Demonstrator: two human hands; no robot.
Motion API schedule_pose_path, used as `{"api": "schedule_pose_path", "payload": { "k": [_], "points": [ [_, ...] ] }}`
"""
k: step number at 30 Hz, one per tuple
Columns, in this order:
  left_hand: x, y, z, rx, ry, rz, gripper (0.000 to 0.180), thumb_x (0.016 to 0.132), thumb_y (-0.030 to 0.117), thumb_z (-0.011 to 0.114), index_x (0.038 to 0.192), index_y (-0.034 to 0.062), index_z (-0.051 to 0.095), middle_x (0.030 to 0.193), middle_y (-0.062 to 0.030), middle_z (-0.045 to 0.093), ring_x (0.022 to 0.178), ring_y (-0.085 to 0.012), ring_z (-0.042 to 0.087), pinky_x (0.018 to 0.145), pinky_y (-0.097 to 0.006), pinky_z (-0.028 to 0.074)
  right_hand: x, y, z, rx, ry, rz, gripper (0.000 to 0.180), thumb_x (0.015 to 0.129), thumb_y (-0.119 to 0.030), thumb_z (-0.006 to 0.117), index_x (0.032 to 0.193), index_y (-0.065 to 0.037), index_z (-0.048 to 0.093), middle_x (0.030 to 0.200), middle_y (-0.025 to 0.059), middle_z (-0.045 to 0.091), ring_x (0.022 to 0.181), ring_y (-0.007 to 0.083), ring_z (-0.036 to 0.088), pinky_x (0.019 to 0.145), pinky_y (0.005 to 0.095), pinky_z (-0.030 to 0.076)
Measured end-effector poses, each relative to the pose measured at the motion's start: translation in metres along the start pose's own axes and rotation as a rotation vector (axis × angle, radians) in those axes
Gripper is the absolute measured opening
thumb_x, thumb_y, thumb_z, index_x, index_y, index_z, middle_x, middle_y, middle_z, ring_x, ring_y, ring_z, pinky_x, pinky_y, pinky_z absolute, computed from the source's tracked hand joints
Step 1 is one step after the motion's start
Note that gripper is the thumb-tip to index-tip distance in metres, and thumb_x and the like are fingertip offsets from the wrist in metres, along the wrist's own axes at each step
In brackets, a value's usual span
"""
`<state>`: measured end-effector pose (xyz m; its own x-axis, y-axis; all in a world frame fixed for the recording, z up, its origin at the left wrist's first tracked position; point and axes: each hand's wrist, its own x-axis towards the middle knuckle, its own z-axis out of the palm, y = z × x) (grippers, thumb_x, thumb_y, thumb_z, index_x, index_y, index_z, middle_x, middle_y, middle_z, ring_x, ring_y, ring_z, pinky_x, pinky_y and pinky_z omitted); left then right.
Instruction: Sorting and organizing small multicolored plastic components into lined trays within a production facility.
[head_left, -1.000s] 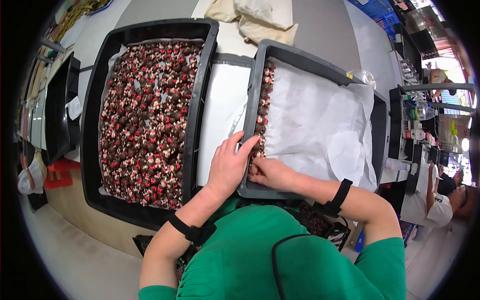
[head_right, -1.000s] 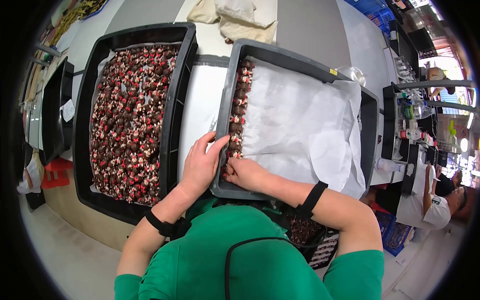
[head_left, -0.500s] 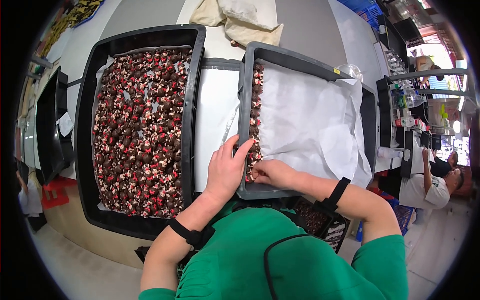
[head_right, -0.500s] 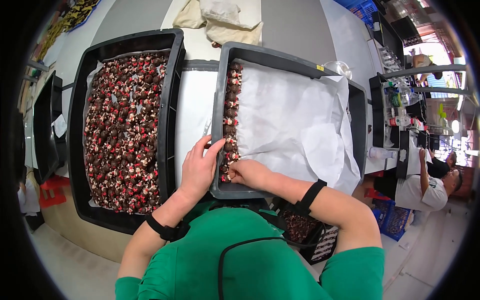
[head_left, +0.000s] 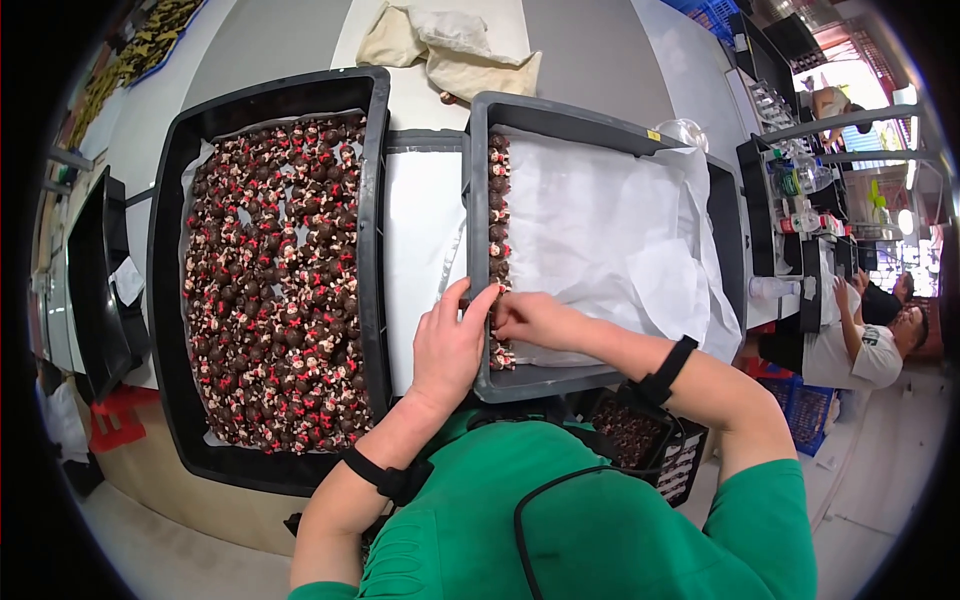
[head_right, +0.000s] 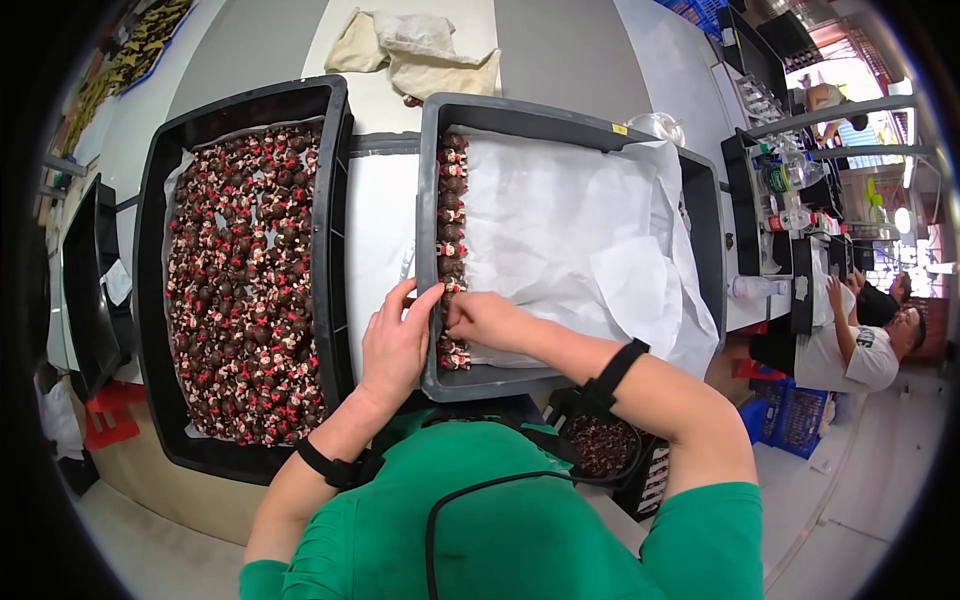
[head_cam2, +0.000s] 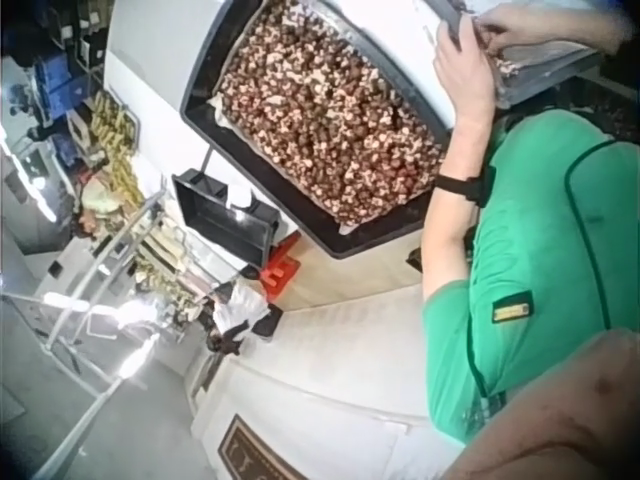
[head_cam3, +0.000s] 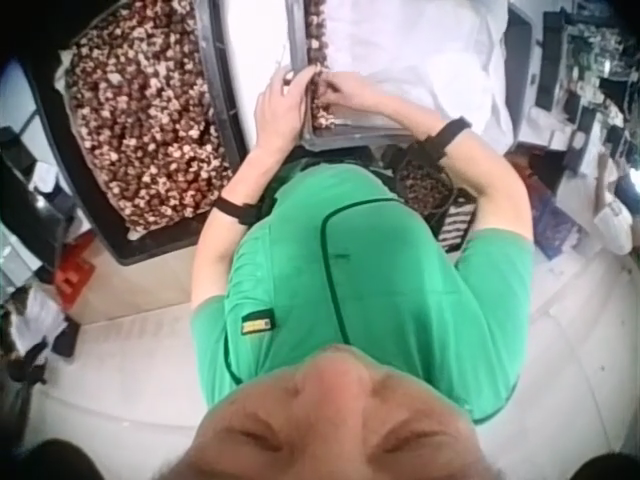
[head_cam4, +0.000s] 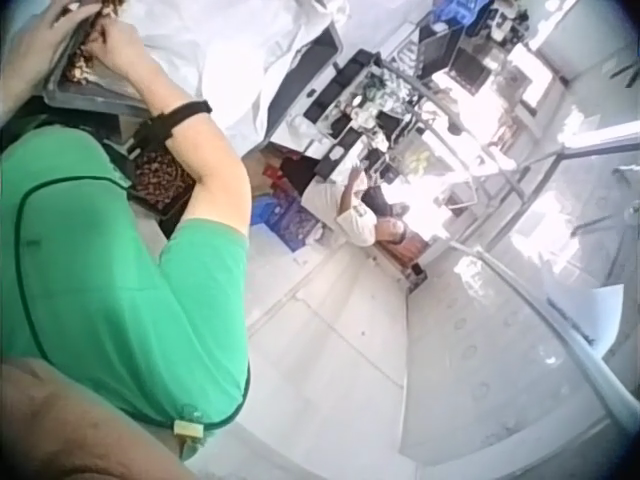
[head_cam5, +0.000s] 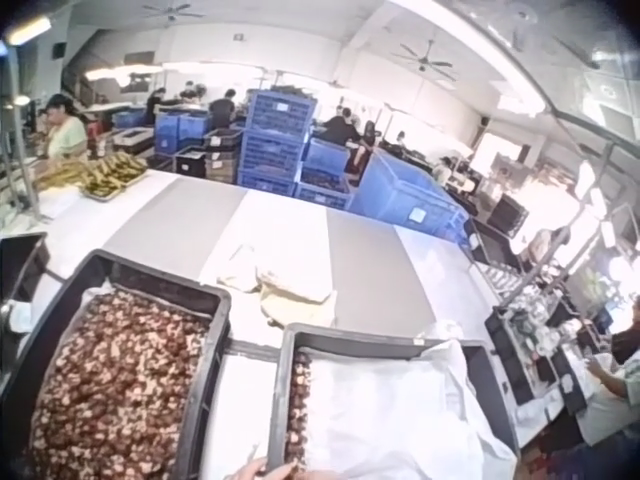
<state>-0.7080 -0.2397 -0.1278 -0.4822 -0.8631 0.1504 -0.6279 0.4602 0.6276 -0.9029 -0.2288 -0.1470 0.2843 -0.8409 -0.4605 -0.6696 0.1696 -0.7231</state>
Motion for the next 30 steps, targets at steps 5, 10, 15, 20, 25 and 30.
{"api": "schedule_pose_path", "payload": {
  "k": [5, 10, 15, 20, 25, 30],
  "points": [
    [-0.001, 0.002, 0.000, -0.015, 0.000, -0.012, 0.046, 0.081, 0.006, 0.062, 0.125, 0.0197, 0.057, 0.121, -0.0104, 0.053, 0.093, -0.0262, 0.060, 0.078, -0.038, 0.047, -0.005, 0.008, -0.028, 0.104, 0.012, 0.170, 0.014, 0.083, -0.016, 0.066, 0.086, -0.003, 0.063, 0.074, 0.0099, 0.064, 0.068, 0.0226, 0.061, 0.065, 0.0342, 0.048],
    [0.004, 0.010, 0.004, -0.006, 0.013, -0.001, 0.046, 0.081, 0.006, 0.061, 0.124, 0.0204, 0.058, 0.119, -0.0105, 0.054, 0.091, -0.0271, 0.061, 0.077, -0.039, 0.048, 0.000, 0.006, -0.039, -0.062, -0.210, 0.107, 0.018, 0.087, -0.018, 0.064, 0.097, -0.003, 0.061, 0.087, 0.0085, 0.065, 0.081, 0.0182, 0.060, 0.076, 0.0322, 0.048],
    [-0.002, 0.010, 0.004, -0.020, 0.090, -0.053, 0.034, 0.086, 0.007, 0.059, 0.118, 0.0176, 0.063, 0.118, -0.0101, 0.057, 0.094, -0.0294, 0.060, 0.079, -0.041, 0.049, -0.058, 0.023, -0.102, 0.015, 0.121, 0.019, 0.025, 0.085, -0.021, 0.065, 0.100, -0.002, 0.061, 0.086, 0.0117, 0.064, 0.081, 0.0247, 0.060, 0.075, 0.0342, 0.048],
    [-0.002, 0.046, -0.002, 0.105, 0.100, -0.065, 0.035, 0.087, -0.001, 0.057, 0.119, 0.0109, 0.061, 0.122, -0.0172, 0.053, 0.113, -0.0356, 0.052, 0.094, -0.042, 0.043, -0.185, 0.095, -0.138, -0.424, 0.505, -0.067, 0.048, 0.077, -0.025, 0.074, 0.118, -0.006, 0.056, 0.100, 0.0142, 0.062, 0.099, 0.0304, 0.060, 0.084, 0.0393, 0.049],
    [0.010, 0.127, 0.016, -0.040, -0.065, 0.050, 0.036, 0.084, 0.004, 0.063, 0.120, 0.0041, 0.058, 0.118, -0.0173, 0.057, 0.112, -0.0344, 0.052, 0.095, -0.041, 0.043, -0.258, 0.127, -0.119, -0.222, 0.457, 0.124, 0.050, 0.078, -0.021, 0.073, 0.122, -0.007, 0.053, 0.098, 0.0143, 0.062, 0.092, 0.0316, 0.062, 0.080, 0.0393, 0.050],
    [0.040, 0.183, 0.090, -0.055, -0.471, 0.009, 0.038, 0.091, 0.021, 0.059, 0.124, 0.0024, 0.054, 0.108, -0.0172, 0.064, 0.102, -0.0336, 0.059, 0.087, -0.041, 0.048, -0.268, 0.182, -0.109, 0.252, 0.445, 0.196, 0.041, 0.082, -0.010, 0.067, 0.121, -0.007, 0.053, 0.096, 0.0106, 0.061, 0.081, 0.0246, 0.063, 0.074, 0.0329, 0.050]
  ]
}}
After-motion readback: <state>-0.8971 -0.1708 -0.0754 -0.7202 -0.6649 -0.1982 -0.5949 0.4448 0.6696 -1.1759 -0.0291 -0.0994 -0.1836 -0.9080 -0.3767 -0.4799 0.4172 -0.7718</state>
